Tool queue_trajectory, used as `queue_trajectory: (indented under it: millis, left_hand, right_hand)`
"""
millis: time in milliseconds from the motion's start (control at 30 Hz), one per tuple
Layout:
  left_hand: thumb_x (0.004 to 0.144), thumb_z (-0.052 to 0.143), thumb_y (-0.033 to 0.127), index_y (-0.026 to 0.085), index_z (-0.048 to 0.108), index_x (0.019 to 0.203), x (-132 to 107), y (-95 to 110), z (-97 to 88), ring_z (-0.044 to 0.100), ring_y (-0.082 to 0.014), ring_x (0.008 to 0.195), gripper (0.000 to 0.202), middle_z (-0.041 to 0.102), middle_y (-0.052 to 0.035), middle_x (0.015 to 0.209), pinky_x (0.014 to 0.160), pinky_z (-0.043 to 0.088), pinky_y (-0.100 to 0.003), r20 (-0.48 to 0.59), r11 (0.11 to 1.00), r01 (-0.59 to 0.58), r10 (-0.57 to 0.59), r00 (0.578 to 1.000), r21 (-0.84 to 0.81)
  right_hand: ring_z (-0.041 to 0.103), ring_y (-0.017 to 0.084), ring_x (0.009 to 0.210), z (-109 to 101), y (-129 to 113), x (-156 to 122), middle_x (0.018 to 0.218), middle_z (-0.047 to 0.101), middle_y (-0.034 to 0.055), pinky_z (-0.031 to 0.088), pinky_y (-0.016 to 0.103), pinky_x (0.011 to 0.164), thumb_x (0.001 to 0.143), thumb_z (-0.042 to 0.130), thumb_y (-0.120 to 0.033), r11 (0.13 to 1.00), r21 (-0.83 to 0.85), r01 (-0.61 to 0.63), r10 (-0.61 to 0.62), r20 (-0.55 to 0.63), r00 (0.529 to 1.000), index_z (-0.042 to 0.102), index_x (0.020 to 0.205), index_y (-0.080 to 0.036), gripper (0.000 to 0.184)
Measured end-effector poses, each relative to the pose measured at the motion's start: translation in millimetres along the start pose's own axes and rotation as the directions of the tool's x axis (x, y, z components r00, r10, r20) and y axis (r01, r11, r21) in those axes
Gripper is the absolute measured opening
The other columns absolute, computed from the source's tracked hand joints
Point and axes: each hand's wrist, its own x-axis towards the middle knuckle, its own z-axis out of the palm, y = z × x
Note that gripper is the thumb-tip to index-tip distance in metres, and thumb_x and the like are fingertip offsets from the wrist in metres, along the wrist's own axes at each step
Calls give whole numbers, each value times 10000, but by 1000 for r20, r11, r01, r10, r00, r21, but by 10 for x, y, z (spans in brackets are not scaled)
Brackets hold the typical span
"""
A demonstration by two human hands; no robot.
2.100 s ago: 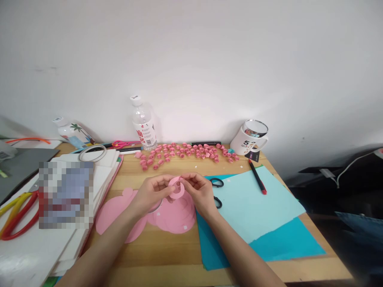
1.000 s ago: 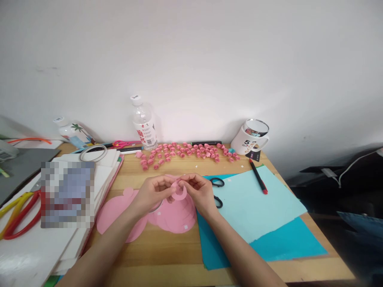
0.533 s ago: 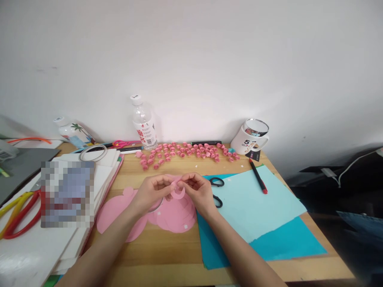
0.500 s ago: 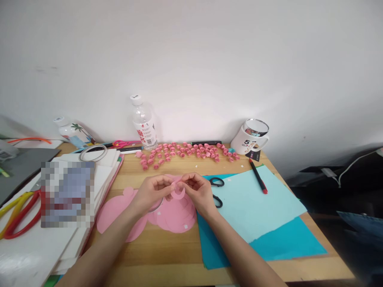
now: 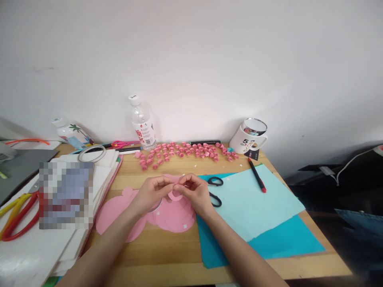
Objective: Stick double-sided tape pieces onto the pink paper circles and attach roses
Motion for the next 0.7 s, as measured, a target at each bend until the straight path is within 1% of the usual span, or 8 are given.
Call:
queue_trajectory:
  millis: [200, 367, 500, 567, 600, 633, 667, 700]
  left_hand:
    - [752, 628, 384, 127, 652, 701, 17, -41, -35, 588, -125, 560, 263, 646, -28, 649, 529, 482, -242, -11, 999, -30, 30, 999, 12]
    - [774, 593, 305, 130, 603, 602, 25, -32, -66, 555, -102, 549, 246, 618, -4, 576, 551, 434, -214, -41, 996, -49, 52, 998, 70]
    - [764, 583, 265, 142, 551, 561, 34, -36, -60, 538, -95, 508, 239, 584, 20, 529, 516, 410, -203, -92, 999, -35, 39, 995, 41]
    - [753, 595, 277, 143, 552, 572, 37, -20, -54, 530, -92, 507, 229, 568, 25, 531, 509, 407, -199, -158, 998, -52, 58, 986, 37]
    - [749, 602, 292, 143, 554, 579, 39, -8, -54, 526, -92, 509, 232, 560, 26, 533, 507, 407, -198, -195, 997, -67, 74, 978, 43]
    - [746, 607, 310, 143, 554, 581, 41, 3, -56, 521, -91, 509, 241, 550, 28, 533, 505, 408, -197, -228, 995, -83, 91, 969, 47]
    - [744, 610, 327, 144, 553, 582, 43, 12, -61, 518, -91, 507, 251, 541, 29, 531, 504, 411, -196, -254, 994, -99, 107, 961, 47]
    - [743, 611, 341, 146, 553, 584, 46, 17, -68, 516, -92, 506, 258, 536, 30, 531, 503, 415, -197, -272, 993, -111, 119, 955, 45]
  right_hand:
    - [569, 114, 555, 70, 7, -19, 605, 593, -29, 470, 242, 544, 626, 773, -294, 1000, -16, -21, 22, 18, 1000, 568, 663, -186, 235]
    - [579, 121, 542, 169, -19, -57, 585, 579, -34, 471, 257, 553, 663, 743, -266, 999, -35, -29, 30, 45, 999, 544, 664, -187, 213]
    - [591, 135, 546, 200, -47, -35, 594, 592, -22, 481, 259, 525, 689, 713, -285, 987, -157, -25, 34, 52, 998, 534, 683, -192, 202]
    - [588, 135, 556, 198, -72, 24, 629, 590, -11, 483, 254, 505, 705, 694, -281, 958, -280, 64, -41, 86, 995, 540, 689, -196, 176]
    - [585, 135, 569, 196, -81, 65, 653, 588, -3, 483, 253, 502, 715, 683, -272, 927, -345, 149, -115, 117, 986, 546, 691, -199, 157]
    - [583, 137, 589, 193, -84, 108, 676, 590, 7, 484, 254, 503, 724, 673, -260, 880, -398, 259, -212, 160, 964, 552, 691, -203, 137]
    - [585, 143, 613, 191, -77, 151, 696, 595, 17, 486, 257, 510, 733, 663, -245, 816, -437, 379, -317, 210, 925, 557, 689, -208, 120]
    - [590, 149, 639, 188, -60, 189, 710, 605, 27, 492, 264, 525, 741, 654, -229, 740, -457, 493, -422, 256, 870, 561, 687, -215, 109]
